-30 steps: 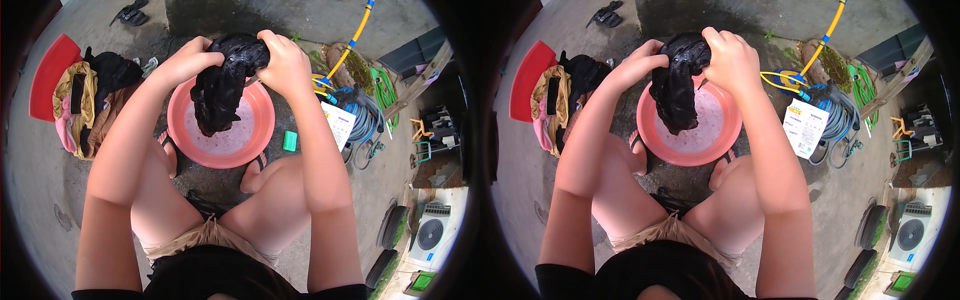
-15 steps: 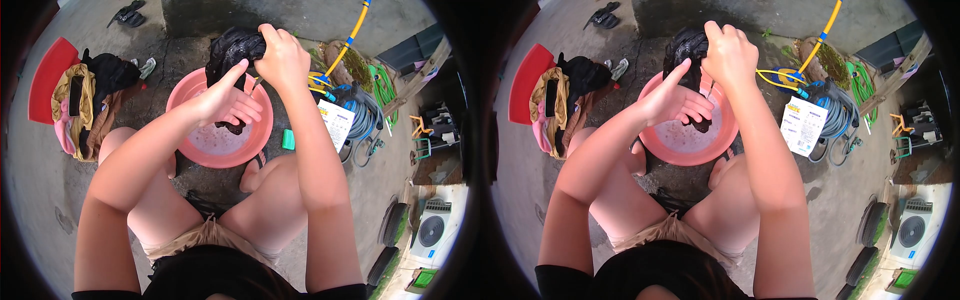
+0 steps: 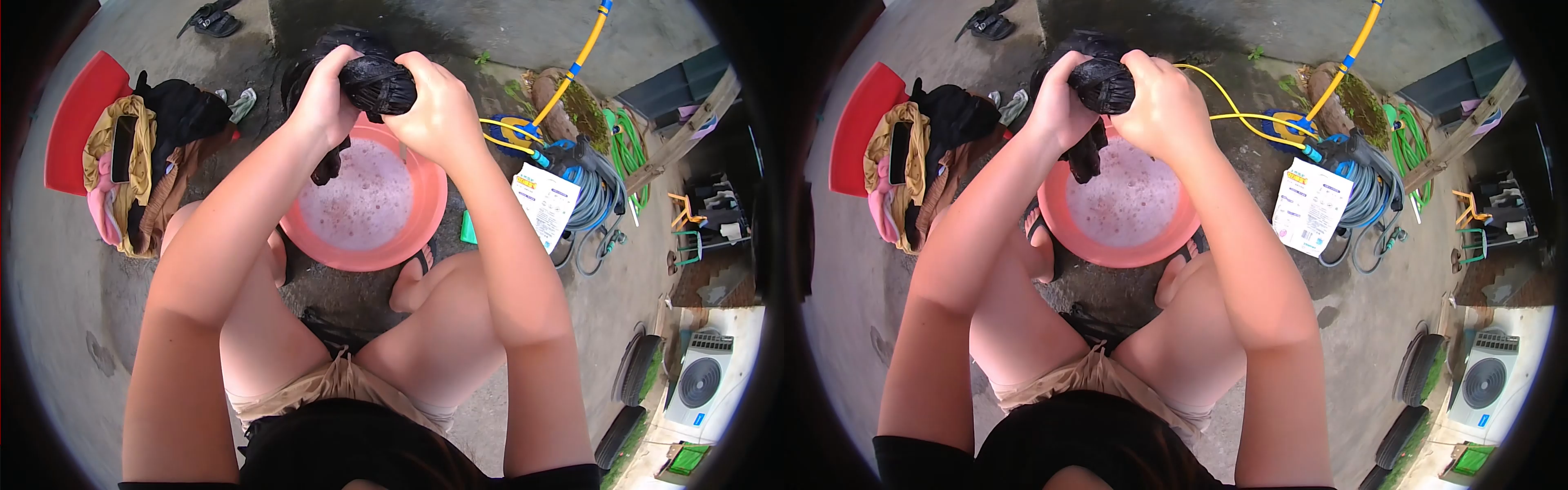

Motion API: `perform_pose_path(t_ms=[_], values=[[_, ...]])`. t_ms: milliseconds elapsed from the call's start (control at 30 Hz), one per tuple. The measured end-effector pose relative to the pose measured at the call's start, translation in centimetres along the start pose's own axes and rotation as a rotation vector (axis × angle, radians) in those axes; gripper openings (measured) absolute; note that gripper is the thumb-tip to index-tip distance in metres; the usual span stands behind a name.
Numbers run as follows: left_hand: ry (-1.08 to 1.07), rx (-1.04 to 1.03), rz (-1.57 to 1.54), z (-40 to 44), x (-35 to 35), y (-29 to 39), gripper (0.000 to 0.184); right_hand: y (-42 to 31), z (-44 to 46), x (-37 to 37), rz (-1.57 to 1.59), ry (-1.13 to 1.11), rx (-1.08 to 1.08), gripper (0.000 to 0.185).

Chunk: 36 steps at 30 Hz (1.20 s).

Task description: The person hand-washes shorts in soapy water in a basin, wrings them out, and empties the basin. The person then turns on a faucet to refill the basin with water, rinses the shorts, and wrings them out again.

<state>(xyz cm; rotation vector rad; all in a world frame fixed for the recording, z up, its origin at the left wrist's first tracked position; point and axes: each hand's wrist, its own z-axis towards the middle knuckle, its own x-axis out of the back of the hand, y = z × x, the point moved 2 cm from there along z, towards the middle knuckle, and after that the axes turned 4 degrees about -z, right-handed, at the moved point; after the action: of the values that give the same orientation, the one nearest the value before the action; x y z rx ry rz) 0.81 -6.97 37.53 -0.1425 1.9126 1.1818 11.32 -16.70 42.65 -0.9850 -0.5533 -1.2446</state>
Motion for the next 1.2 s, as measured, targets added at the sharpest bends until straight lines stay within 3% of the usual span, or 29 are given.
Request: perform_pose_path(t_ms=[67,167,233,300,333,433,533,633,767,800,933,1167,1200], values=[[0.046,-0.041,-0.094,0.6,0.3,0.5,0.026,-0.4,-0.2,-1.1,0.193,-0.085,-0.113,0.053],[0.093,-0.048,-0.019,0.7,0.6,0.8,0.026,0.0,-0.2,-1.3,0.374,-0.137,-0.315,0.060],[0.061,-0.046,-0.064,0.9,0.4,0.7,0.021,1.6,0.2,-3.0,0.503,-0.233,-0.362,0.086],[0.051,-0.066,-0.040,0.9,0.1,0.5,0.021,2.8,0.3,-3.9,0.728,-0.440,-0.342,0.093],[0.067,-0.050,-0.019,0.7,0.0,0.5,0.021,3.1,0.3,-4.2,0.642,-0.458,-0.384,0.097],[0.083,-0.043,-0.020,0.1,-0.5,0.2,0.021,3.2,-0.8,-4.8,0.886,-0.344,-0.382,0.072],[0.078,-0.080,0.091,0.1,-0.5,0.3,0.023,2.8,-1.1,-6.1,1.175,-0.306,-0.444,0.065],[0.080,-0.091,0.085,0.9,0.1,0.3,0.018,2.4,-1.1,-6.4,1.262,-0.369,-0.524,0.070],[0.112,-0.113,0.015,0.9,0.2,0.0,0.014,2.0,-1.3,-6.5,1.341,-0.426,-0.619,0.050],[0.111,-0.138,0.014,1.1,0.2,-0.1,0.012,1.8,-1.5,-6.4,1.340,-0.403,-0.599,0.038],[0.105,-0.169,0.029,1.2,-0.1,0.0,0.012,1.7,-1.7,-6.8,1.322,-0.388,-0.572,0.025],[0.045,-0.136,0.134,1.2,-0.1,0.7,0.017,1.1,-1.7,-5.8,1.354,-0.481,-0.641,0.027],[-0.059,-0.127,0.232,1.3,0.2,1.0,0.024,0.9,-1.6,-5.6,1.354,-0.479,-0.629,0.027]])
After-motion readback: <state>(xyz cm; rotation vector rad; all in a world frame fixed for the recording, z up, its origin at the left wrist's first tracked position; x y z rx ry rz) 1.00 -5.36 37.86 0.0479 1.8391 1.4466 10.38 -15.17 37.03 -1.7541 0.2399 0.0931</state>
